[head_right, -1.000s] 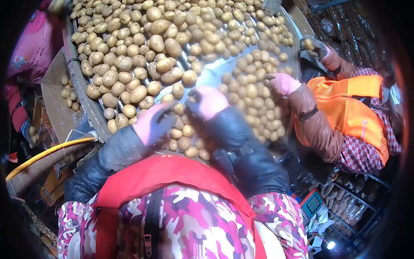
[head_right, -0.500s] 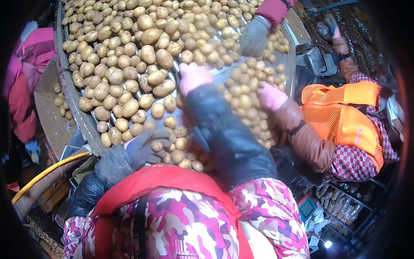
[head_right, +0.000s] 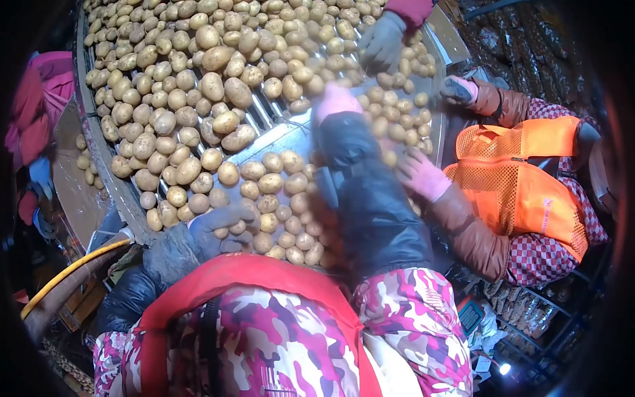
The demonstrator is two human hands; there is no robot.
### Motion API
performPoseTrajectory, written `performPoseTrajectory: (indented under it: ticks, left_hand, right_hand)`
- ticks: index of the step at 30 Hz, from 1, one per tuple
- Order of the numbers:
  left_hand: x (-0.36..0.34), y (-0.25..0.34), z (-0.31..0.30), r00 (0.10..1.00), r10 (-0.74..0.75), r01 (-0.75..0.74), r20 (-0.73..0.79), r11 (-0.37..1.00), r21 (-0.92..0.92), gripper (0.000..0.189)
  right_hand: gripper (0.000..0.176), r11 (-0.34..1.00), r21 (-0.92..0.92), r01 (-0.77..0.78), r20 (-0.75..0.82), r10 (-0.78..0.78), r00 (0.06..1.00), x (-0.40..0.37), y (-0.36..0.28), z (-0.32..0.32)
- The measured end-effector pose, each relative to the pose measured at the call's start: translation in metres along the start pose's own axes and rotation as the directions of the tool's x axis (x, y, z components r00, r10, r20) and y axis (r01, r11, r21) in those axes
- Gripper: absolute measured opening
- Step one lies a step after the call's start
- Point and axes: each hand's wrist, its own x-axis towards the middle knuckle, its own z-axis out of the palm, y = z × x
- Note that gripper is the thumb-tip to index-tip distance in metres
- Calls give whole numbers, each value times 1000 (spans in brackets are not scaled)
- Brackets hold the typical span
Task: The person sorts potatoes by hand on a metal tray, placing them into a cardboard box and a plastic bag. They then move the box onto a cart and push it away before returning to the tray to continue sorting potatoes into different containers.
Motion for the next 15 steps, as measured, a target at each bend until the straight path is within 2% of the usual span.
performPoseTrajectory:
  ticks: [1,3,4,5,6,7,8,9,10,11,12,13,14,15]
  left_hand:
    - [-2,4,4,1000,-1,1,-2,1000,18,44]
    - [-2,10,6,998,50,-52,35,997,52,46]
    - [-1,8,6,993,97,-101,72,993,60,48]
    - [-1,5,7,985,136,-143,106,988,63,49]
    - [4,3,5,987,83,-65,140,990,-126,51]
    - [13,1,0,983,36,21,180,953,-304,53]
    - [24,-10,-9,962,57,72,267,891,-448,54]
    - [34,-21,-18,933,78,147,352,808,-570,55]
    - [51,-50,-41,873,178,197,454,724,-661,54]
    - [66,-75,-63,795,290,259,532,631,-731,54]
    - [63,-71,-61,826,249,230,505,669,-707,53]
    - [59,-66,-58,855,208,205,476,707,-677,53]
    - [31,-34,-30,958,32,124,285,850,-512,52]
    - [15,-15,-14,995,-91,98,38,948,-301,51]
  right_hand:
    - [36,998,45,-52,93,48,995,2,0,-3]
    - [38,973,146,176,-167,-151,974,-29,6,12]
    - [38,926,241,291,-171,-255,952,-55,3,12]
    - [29,870,407,278,-31,-291,956,-97,-16,-9]
    - [33,845,390,365,162,-454,876,-120,-19,-20]
    - [41,711,407,574,-51,-610,791,-142,-15,3]
    - [49,670,394,629,1,-685,729,-146,-4,8]
    - [49,750,351,561,-32,-589,807,-139,8,9]
    - [49,818,310,485,-72,-489,869,-123,24,8]
    - [44,913,200,355,-165,-325,931,-101,35,6]
    - [39,957,149,249,-68,-241,968,-85,33,-21]
    - [34,959,-20,281,-90,-282,955,-65,54,-8]
    - [30,948,-104,300,-20,-303,953,-46,65,0]
    - [31,933,-186,307,47,-304,952,-50,58,-2]
